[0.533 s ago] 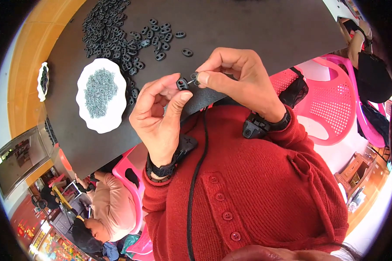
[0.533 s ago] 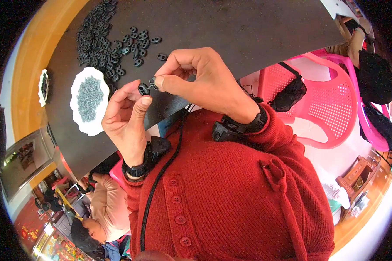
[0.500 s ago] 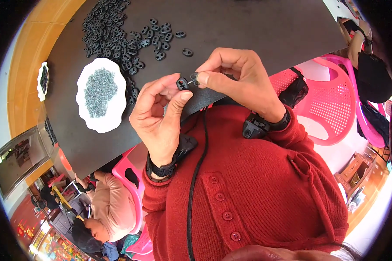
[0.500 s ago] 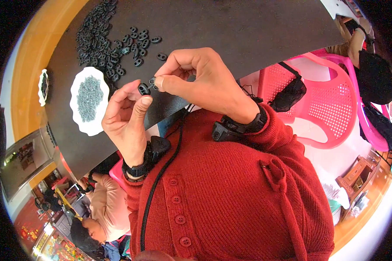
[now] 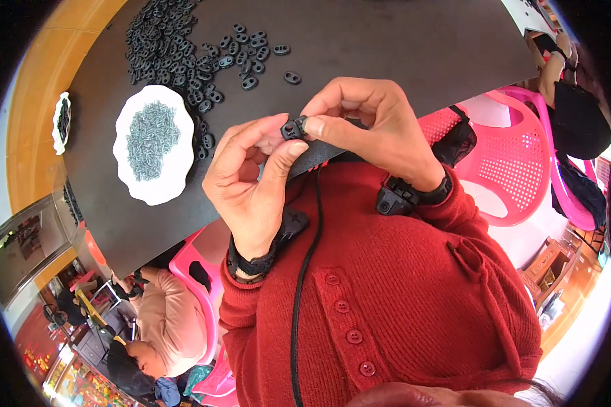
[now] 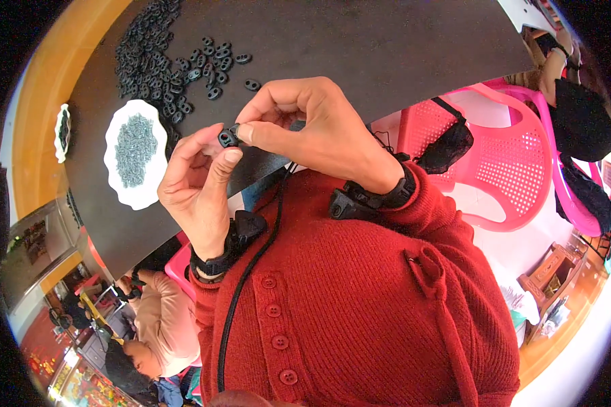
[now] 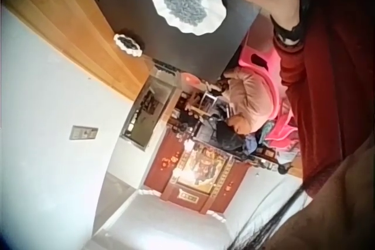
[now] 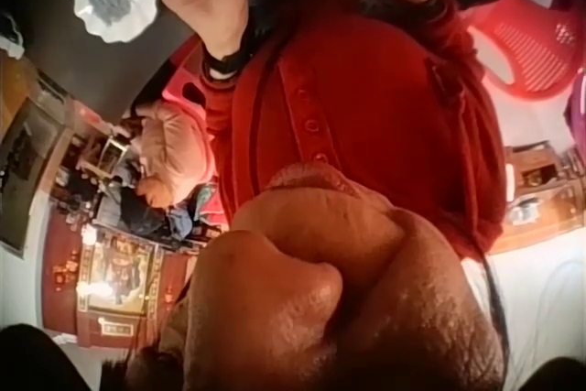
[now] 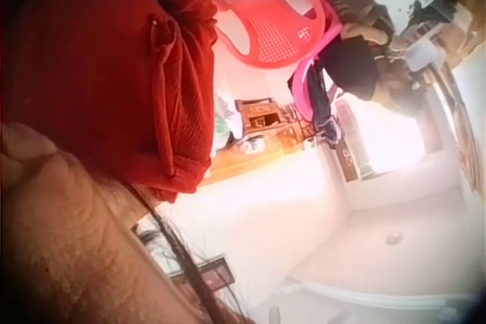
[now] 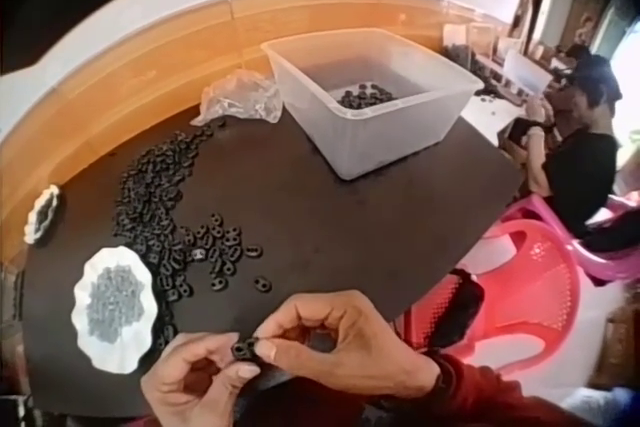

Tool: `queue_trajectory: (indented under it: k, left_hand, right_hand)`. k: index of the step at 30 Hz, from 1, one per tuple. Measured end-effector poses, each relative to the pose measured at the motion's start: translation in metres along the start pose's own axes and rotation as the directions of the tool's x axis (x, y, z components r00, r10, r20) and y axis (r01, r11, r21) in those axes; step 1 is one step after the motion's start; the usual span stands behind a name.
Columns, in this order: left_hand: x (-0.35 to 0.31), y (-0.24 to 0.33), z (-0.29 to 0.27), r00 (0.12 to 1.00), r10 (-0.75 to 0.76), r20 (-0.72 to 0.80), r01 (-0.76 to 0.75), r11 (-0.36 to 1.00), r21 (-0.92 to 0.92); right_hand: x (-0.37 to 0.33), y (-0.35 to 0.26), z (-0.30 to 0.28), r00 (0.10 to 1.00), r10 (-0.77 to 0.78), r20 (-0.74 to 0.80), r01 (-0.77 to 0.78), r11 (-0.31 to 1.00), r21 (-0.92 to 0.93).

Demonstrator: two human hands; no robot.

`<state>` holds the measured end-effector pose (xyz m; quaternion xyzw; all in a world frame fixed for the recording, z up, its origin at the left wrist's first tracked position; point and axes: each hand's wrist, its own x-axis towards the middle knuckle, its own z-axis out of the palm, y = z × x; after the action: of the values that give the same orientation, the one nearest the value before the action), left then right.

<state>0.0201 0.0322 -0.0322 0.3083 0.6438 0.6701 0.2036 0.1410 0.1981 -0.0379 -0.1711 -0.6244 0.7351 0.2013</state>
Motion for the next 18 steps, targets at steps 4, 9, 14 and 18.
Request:
queue_trajectory:
  k: [4, 9, 14, 18]
  left_hand:
    - [-0.001, -0.001, -0.008, 0.998, -0.054, 0.024, 0.054, 0.999, 0.004]
    - [-0.004, 0.007, -0.001, 0.980, -0.200, 0.001, 0.193, 0.943, -0.271]
    - [-0.009, -0.003, -0.014, 0.985, -0.163, 0.049, 0.170, 0.954, -0.247]
    - [-0.010, -0.002, -0.013, 0.983, -0.159, 0.088, 0.178, 0.945, -0.274]
  right_hand:
    - [-0.001, -0.010, -0.003, 0.994, 0.063, 0.095, -0.060, 0.997, -0.038]
    - [-0.003, -0.009, -0.002, 0.985, -0.035, 0.167, 0.045, 0.997, -0.058]
    - [-0.006, -0.007, -0.004, 0.984, -0.056, 0.169, 0.071, 0.994, -0.083]
    - [-0.007, -0.005, -0.004, 0.974, -0.127, 0.188, 0.150, 0.982, -0.116]
